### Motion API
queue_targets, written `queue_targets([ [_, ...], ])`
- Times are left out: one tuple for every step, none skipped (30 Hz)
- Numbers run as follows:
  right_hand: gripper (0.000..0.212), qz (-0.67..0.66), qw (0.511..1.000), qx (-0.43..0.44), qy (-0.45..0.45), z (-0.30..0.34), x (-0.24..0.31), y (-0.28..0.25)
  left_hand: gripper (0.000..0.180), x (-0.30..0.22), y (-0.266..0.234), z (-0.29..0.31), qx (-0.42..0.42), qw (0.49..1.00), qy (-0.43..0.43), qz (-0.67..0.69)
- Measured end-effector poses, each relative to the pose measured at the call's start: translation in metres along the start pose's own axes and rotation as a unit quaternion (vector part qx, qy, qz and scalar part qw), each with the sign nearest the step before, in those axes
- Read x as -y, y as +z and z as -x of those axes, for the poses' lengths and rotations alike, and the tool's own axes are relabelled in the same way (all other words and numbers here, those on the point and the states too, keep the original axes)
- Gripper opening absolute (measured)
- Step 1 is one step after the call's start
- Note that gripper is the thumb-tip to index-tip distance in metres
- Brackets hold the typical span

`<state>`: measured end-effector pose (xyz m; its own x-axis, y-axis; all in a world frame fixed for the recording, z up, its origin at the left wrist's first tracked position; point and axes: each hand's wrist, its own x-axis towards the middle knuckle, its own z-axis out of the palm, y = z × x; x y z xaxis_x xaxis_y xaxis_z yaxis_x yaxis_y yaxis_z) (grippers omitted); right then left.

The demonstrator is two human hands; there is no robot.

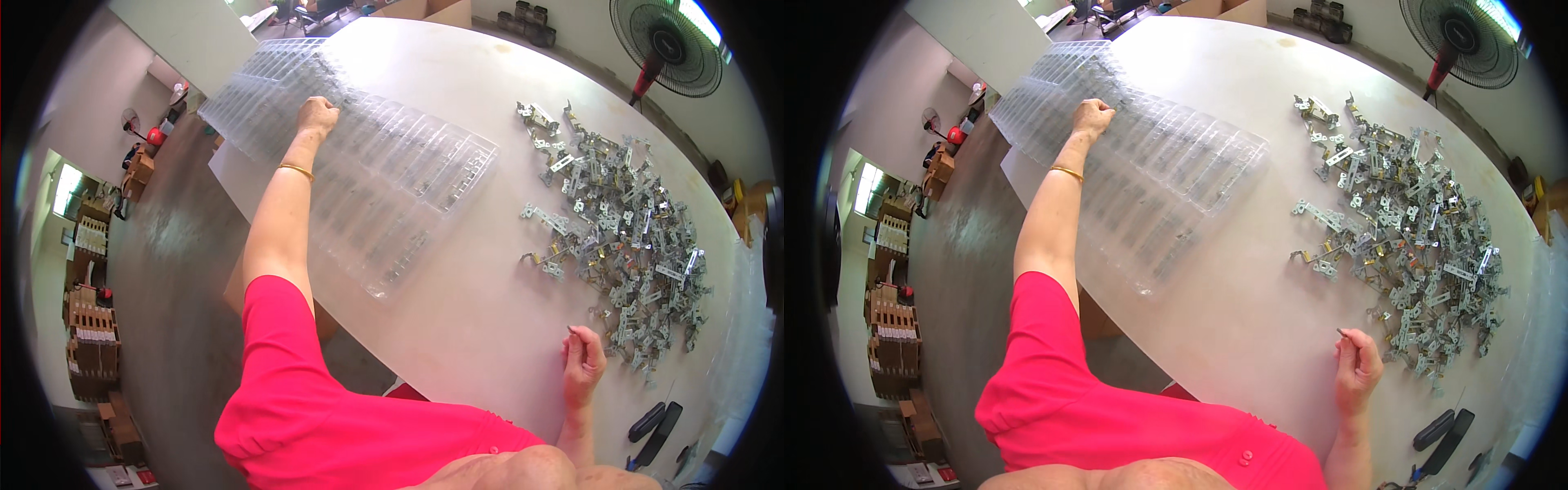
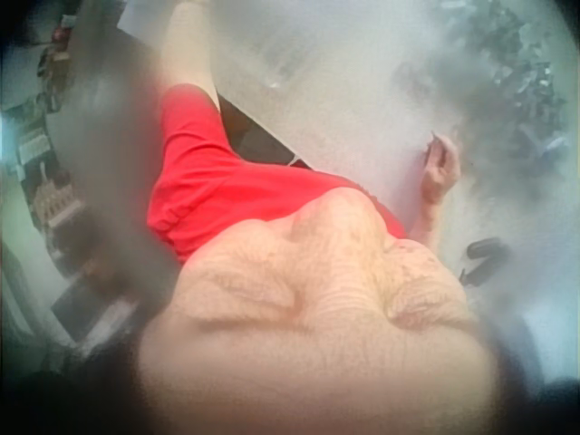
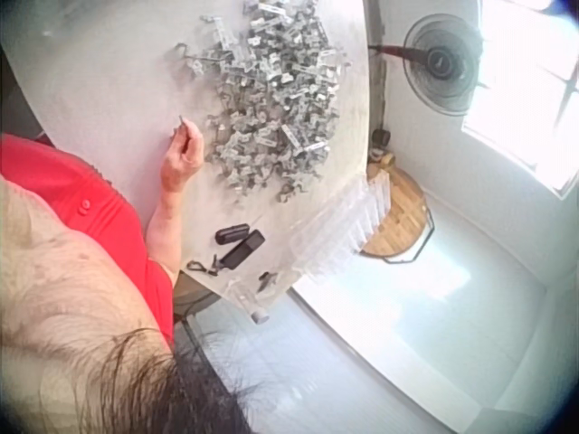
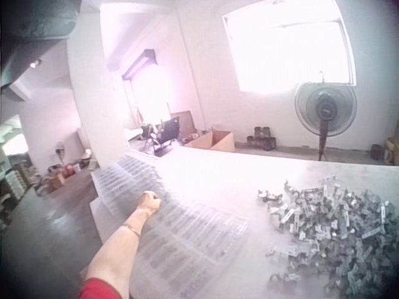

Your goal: The person assembles metal brackets by fitting small metal pins into them by hand and places the assembled parts into plastic packaging trays.

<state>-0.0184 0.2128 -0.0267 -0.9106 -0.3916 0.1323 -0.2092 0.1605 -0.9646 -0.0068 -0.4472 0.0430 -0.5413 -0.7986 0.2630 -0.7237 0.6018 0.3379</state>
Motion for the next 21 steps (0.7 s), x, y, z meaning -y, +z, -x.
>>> queue_targets([
  [0.009,0.001,1.000,0.000,0.003,0.000,0.000,0.000,0.024,0.002,0.002,-0.002,0.010,1.000,-0.002,-0.017],
  [0.009,-0.003,1.000,0.004,0.006,0.000,0.000,0.000,0.024,0.003,0.005,-0.003,0.020,0.999,-0.005,-0.033],
  [0.009,-0.007,1.000,0.008,0.008,-0.001,0.000,0.000,0.024,0.004,0.008,-0.005,0.022,0.999,-0.005,-0.034],
  [0.009,-0.006,1.000,0.008,0.011,0.000,0.000,0.000,0.024,0.003,0.009,-0.005,0.031,0.999,-0.007,-0.034],
  [0.009,-0.001,1.000,0.008,0.012,0.000,0.001,-0.001,0.024,0.003,0.011,-0.005,0.039,0.999,-0.010,-0.033],
  [0.009,0.004,1.000,0.008,0.012,0.000,0.001,-0.001,0.024,0.002,0.012,-0.004,0.042,0.999,-0.010,-0.034],
  [0.009,0.004,1.000,0.009,0.014,0.001,0.001,-0.001,0.025,0.002,0.013,-0.004,0.042,0.998,-0.006,-0.037],
  [0.009,0.006,1.000,0.012,0.014,0.001,0.001,-0.002,0.025,0.002,0.013,-0.003,0.042,0.998,-0.003,-0.039],
  [0.009,0.009,1.000,0.014,0.015,0.002,0.000,-0.002,0.025,0.002,0.013,-0.002,0.043,0.998,-0.003,-0.040],
  [0.009,0.011,1.000,0.012,0.017,0.003,0.001,-0.003,0.025,-0.002,0.014,0.000,0.039,0.999,0.002,-0.035],
  [0.009,0.010,1.000,0.012,0.020,0.004,0.003,-0.003,0.026,-0.006,0.015,0.003,0.036,0.999,0.007,-0.030],
  [0.010,0.009,1.000,0.010,0.023,0.004,0.004,-0.004,0.026,-0.010,0.016,0.006,0.040,0.999,0.009,-0.028],
  [0.010,0.011,1.000,0.007,0.025,0.004,0.004,-0.004,0.023,-0.013,0.015,0.007,0.012,0.999,0.027,-0.033],
  [0.010,0.013,1.000,0.009,0.013,0.004,0.003,-0.005,0.021,-0.017,0.014,0.008,-0.015,0.998,0.046,-0.036],
  [0.011,0.016,1.000,0.012,0.000,0.004,0.002,-0.005,0.021,-0.021,0.012,0.007,-0.012,0.998,0.050,-0.033],
  [0.011,0.018,1.000,0.006,0.005,0.004,0.001,-0.004,0.018,-0.023,0.008,0.007,-0.058,0.994,0.083,-0.042],
  [0.011,0.019,1.000,0.015,-0.012,0.003,0.002,-0.003,0.015,-0.028,0.002,0.011,-0.101,0.987,0.116,-0.046],
  [0.011,0.018,0.999,0.024,-0.029,0.002,0.002,-0.001,0.013,-0.028,-0.011,0.015,-0.124,0.979,0.152,-0.046],
  [0.011,0.025,0.999,0.025,-0.037,0.001,0.005,0.000,0.011,-0.044,-0.022,0.023,-0.144,0.970,0.192,-0.038],
  [0.011,0.034,0.998,0.024,-0.043,-0.001,0.005,0.001,0.010,-0.071,-0.031,0.039,-0.132,0.971,0.201,-0.011],
  [0.010,0.033,0.998,0.027,-0.038,-0.003,0.006,0.001,0.009,-0.095,-0.048,0.061,-0.124,0.971,0.206,0.012],
])
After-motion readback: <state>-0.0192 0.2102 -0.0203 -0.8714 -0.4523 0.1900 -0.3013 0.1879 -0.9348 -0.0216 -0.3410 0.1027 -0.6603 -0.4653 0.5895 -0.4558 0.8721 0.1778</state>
